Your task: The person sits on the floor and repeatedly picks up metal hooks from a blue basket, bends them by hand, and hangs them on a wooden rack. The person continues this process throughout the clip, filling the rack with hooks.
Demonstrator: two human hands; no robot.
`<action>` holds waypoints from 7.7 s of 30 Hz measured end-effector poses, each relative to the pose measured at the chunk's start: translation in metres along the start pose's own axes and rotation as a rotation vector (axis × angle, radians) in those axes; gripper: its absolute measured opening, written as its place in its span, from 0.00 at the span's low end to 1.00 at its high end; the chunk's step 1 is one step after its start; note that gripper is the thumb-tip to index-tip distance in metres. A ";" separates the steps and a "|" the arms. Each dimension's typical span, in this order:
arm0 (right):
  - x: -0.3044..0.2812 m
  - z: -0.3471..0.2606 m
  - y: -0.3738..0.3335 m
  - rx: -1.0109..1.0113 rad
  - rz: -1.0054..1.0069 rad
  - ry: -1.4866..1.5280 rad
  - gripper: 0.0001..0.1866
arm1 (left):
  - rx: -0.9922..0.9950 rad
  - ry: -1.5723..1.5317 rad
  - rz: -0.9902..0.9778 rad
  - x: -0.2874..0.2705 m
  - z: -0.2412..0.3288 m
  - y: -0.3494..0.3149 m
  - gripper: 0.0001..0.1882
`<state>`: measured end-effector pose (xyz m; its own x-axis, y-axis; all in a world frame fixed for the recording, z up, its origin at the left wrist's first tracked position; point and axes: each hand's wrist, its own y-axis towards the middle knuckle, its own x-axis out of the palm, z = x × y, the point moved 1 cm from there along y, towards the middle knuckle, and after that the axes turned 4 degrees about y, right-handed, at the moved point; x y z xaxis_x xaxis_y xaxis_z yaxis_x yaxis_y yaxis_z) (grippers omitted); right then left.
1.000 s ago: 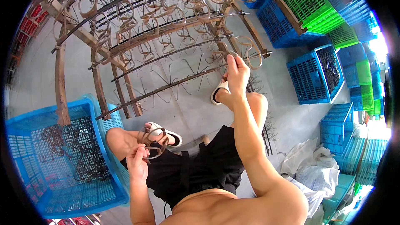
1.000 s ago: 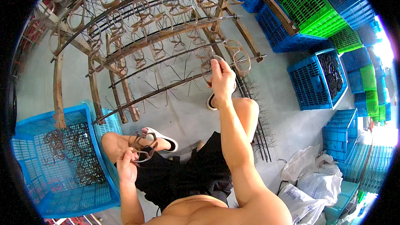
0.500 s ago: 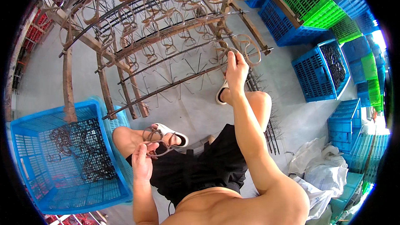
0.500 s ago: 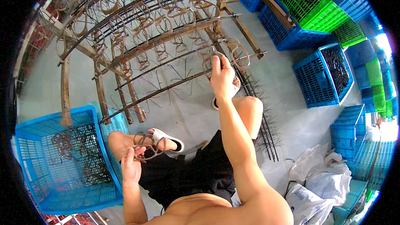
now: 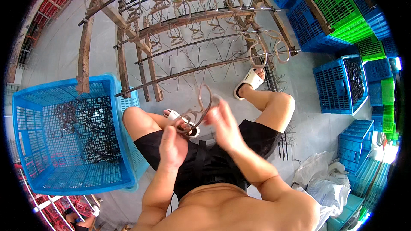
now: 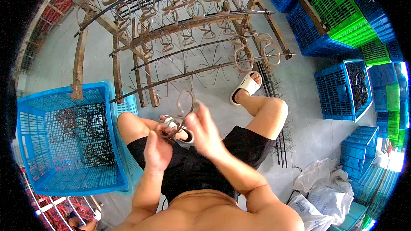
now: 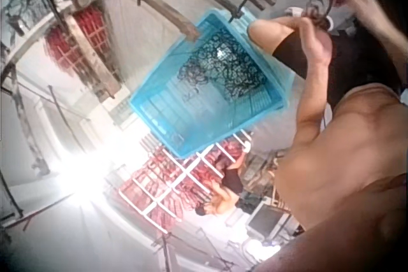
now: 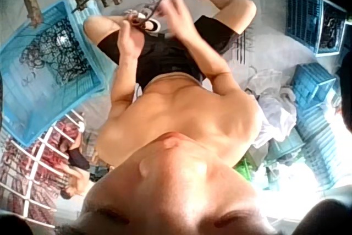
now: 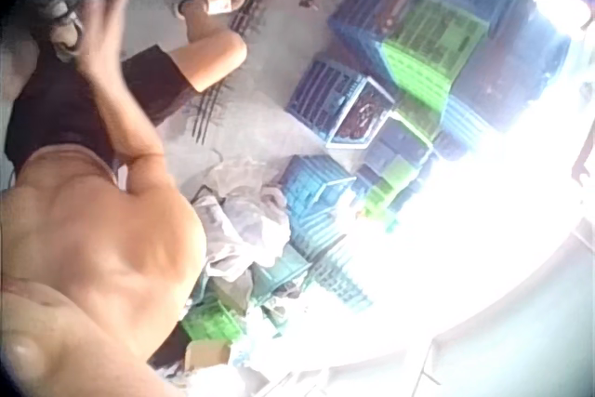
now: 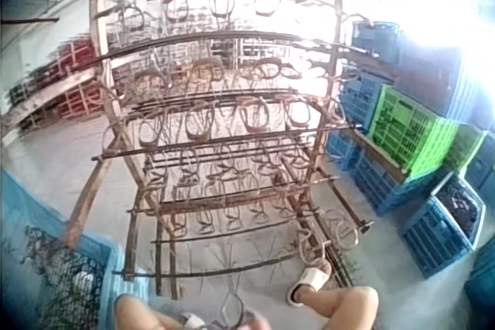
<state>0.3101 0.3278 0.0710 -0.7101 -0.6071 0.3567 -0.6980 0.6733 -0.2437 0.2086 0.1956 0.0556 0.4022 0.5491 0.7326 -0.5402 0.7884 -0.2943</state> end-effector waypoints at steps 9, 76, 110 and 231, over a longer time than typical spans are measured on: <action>-0.029 -0.015 0.056 -0.543 0.423 -0.115 0.15 | 0.164 0.751 0.004 -0.002 -0.012 -0.003 0.21; 0.007 -0.040 0.038 -0.181 -0.497 -0.530 0.08 | 0.110 0.281 0.183 -0.025 0.047 -0.002 0.10; 0.047 -0.006 0.136 -0.318 0.426 -0.427 0.14 | 0.105 0.360 0.241 -0.073 0.060 0.003 0.12; 0.214 0.048 0.057 -0.312 -0.682 -0.612 0.13 | 0.420 0.860 0.903 -0.224 0.238 -0.015 0.14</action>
<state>0.1141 0.2157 0.0905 -0.1483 -0.9640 -0.2206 -0.9846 0.1231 0.1238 -0.0490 -0.0051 0.0421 0.0357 0.9568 -0.2886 -0.9894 -0.0068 -0.1450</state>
